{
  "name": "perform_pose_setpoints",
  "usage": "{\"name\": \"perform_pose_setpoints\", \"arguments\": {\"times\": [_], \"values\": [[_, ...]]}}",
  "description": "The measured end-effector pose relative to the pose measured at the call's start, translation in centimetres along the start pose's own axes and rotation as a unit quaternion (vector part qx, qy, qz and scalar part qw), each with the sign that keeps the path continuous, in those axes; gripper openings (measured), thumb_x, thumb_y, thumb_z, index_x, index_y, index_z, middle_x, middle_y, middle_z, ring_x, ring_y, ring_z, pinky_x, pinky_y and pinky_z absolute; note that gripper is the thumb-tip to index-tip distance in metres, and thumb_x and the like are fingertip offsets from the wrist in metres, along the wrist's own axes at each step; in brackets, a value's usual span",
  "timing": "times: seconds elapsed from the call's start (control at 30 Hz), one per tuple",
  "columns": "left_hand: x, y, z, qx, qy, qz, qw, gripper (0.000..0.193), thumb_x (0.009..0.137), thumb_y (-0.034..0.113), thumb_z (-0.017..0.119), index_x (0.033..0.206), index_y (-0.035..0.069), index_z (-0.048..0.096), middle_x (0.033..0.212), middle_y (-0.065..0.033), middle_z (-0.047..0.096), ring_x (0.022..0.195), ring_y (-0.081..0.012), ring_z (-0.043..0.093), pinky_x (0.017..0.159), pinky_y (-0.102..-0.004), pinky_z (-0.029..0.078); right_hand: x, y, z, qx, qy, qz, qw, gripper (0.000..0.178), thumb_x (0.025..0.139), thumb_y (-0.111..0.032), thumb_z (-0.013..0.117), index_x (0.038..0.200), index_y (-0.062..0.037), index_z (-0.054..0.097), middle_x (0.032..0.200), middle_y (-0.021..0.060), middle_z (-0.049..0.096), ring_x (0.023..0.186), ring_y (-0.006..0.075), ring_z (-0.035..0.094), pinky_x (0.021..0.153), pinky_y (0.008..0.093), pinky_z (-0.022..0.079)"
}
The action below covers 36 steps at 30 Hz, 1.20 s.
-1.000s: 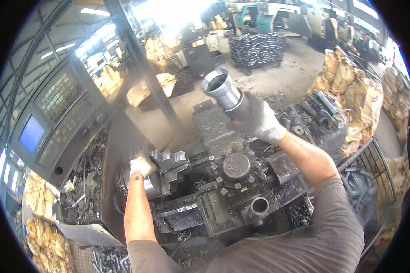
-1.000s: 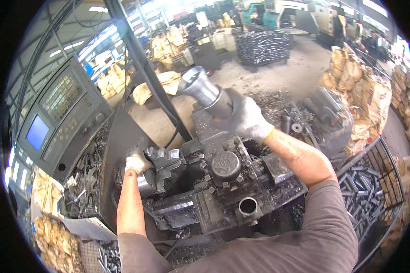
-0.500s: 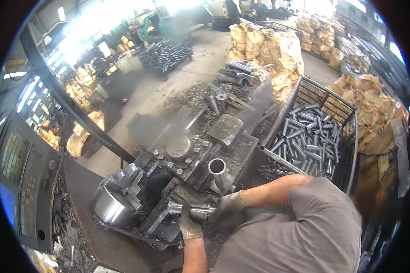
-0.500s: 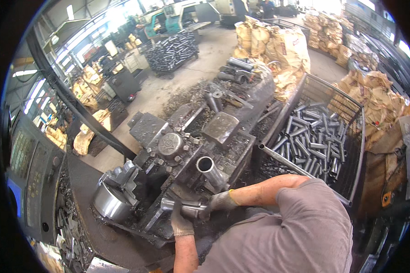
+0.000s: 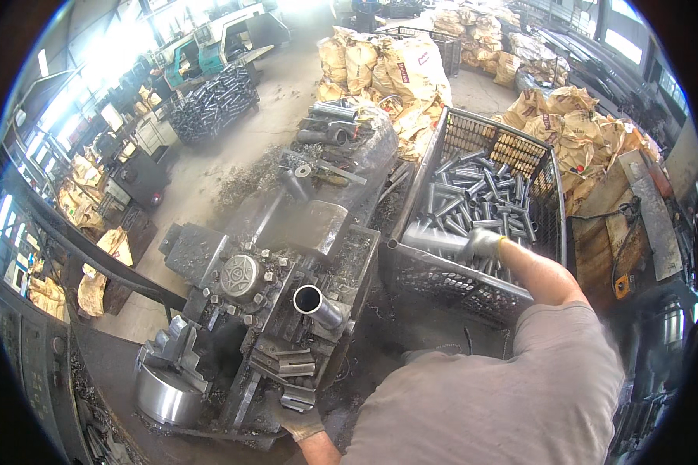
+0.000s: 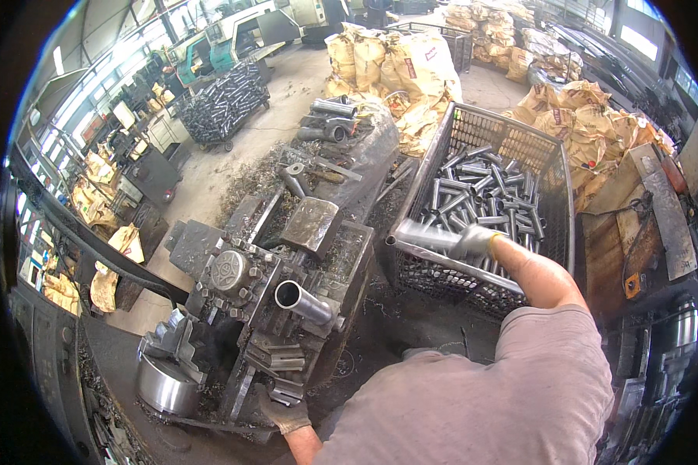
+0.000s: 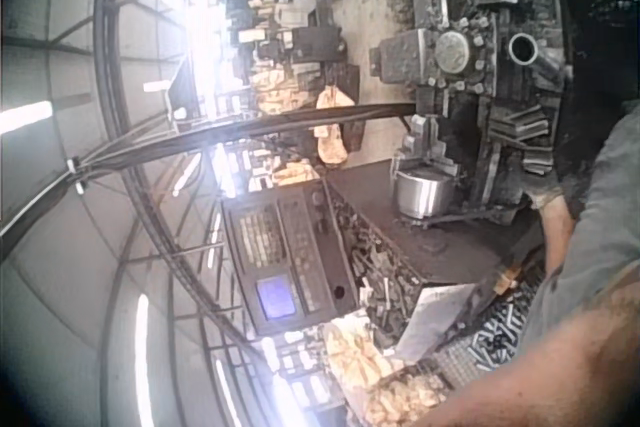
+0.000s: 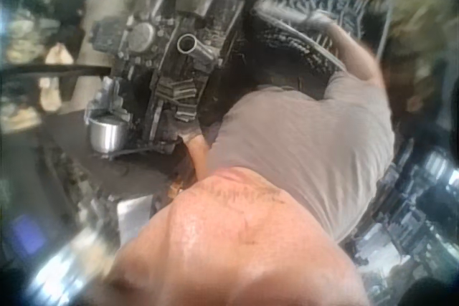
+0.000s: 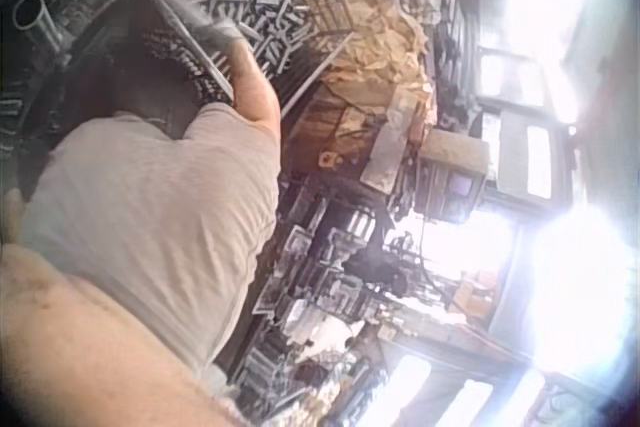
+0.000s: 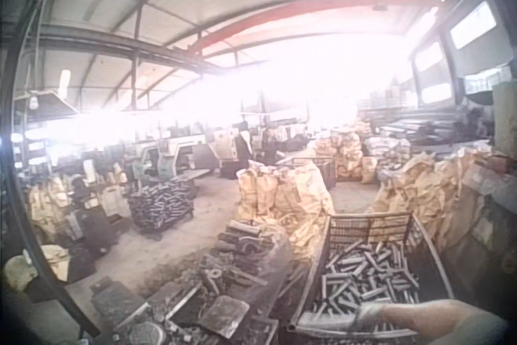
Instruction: The person operates a metal turning machine, repeatedly loading cylindrical metal parts into the chuck, securing them, and removing the finished pieces. The processed parts are placed into a wire basket nearby.
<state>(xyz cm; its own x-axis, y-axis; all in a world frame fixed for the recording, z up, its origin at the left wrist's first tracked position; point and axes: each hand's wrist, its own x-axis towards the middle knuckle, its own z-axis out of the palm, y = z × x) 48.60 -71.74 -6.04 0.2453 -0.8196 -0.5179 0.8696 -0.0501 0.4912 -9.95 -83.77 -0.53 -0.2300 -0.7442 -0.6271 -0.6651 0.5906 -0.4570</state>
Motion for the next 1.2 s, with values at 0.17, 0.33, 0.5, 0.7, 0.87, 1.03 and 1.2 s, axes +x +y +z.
{"name": "perform_pose_setpoints", "arguments": {"times": [0.17,0.33,0.5,0.7,0.87,1.03,1.2], "values": [[2.3,1.6,-4.8,-0.038,-0.198,-0.044,0.978,0.065,0.11,0.056,0.048,0.144,0.002,0.061,0.14,-0.0184,0.069,0.129,-0.0378,0.065,0.111,-0.0581,0.053,0.0,-7.1,3.9,-0.048,0.22,-0.116,0.967,0.049,0.091,-0.047,0.079,0.112,-0.0025,0.076,0.111,0.0233,0.079,0.103,0.0356,0.078,0.096,0.0429,0.06],[-0.1,0.6,-1.2,0.008,-0.125,-0.04,0.991,0.062,0.109,0.058,0.052,0.14,0.006,0.064,0.132,-0.0126,0.072,0.121,-0.0322,0.069,0.103,-0.0525,0.057,-6.0,-22.8,15.8,-0.017,0.017,-0.479,0.878,0.1,0.08,-0.047,0.09,0.157,-0.0043,0.044,0.128,0.0228,0.074,0.117,0.0412,0.073,0.102,0.0463,0.058],[-5.8,-0.4,2.6,0.162,-0.111,-0.024,0.98,0.068,0.105,0.06,0.062,0.15,0.009,0.057,0.14,-0.0081,0.066,0.126,-0.0266,0.064,0.113,-0.0425,0.05,-10.3,-28.3,19.8,-0.161,-0.07,-0.518,0.837,0.064,0.077,-0.044,0.088,0.129,-0.0123,0.068,0.108,0.0186,0.078,0.097,0.0369,0.077,0.086,0.0469,0.063],[-4.7,1.6,1.8,0.059,-0.087,0.027,0.994,0.054,0.101,0.046,0.069,0.138,0.007,0.062,0.122,-0.0109,0.071,0.11,-0.0274,0.07,0.099,-0.0441,0.058,-12.1,-26.8,29.3,-0.171,-0.164,-0.599,0.765,0.064,0.084,-0.023,0.077,0.141,-0.0012,0.058,0.116,0.0229,0.071,0.093,0.0419,0.076,0.075,0.0511,0.062],[-3.2,4.8,-2.2,0.111,-0.048,0.155,0.981,0.057,0.104,0.062,0.062,0.124,0.009,0.066,0.103,-0.0086,0.071,0.087,-0.0258,0.073,0.074,-0.0436,0.064,-5.8,-25.6,35.7,-0.32,0.05,-0.614,0.72,0.045,0.083,-0.023,0.074,0.122,-0.0024,0.067,0.093,0.0173,0.074,0.084,0.0364,0.078,0.067,0.0498,0.064],[-2.8,6.0,-5.2,0.083,-0.049,0.21,0.973,0.066,0.105,0.068,0.055,0.136,0.01,0.061,0.116,-0.0104,0.071,0.1,-0.0276,0.072,0.087,-0.0459,0.063,-11.5,-32.3,29.9,-0.048,-0.24,-0.464,0.851,0.04,0.092,-0.033,0.073,0.116,-0.0008,0.076,0.097,0.0151,0.078,0.086,0.0293,0.075,0.079,0.0412,0.059],[-2.7,6.0,2.1,0.143,-0.031,0.365,0.919,0.068,0.112,0.058,0.046,0.152,0.002,0.052,0.144,-0.0126,0.062,0.131,-0.0295,0.06,0.113,-0.043,0.048,-13.6,-36.4,29.5,-0.166,-0.311,-0.507,0.786,0.069,0.081,-0.048,0.084,0.128,0.0016,0.073,0.114,0.0193,0.079,0.102,0.0306,0.077,0.092,0.0393,0.06]]}}
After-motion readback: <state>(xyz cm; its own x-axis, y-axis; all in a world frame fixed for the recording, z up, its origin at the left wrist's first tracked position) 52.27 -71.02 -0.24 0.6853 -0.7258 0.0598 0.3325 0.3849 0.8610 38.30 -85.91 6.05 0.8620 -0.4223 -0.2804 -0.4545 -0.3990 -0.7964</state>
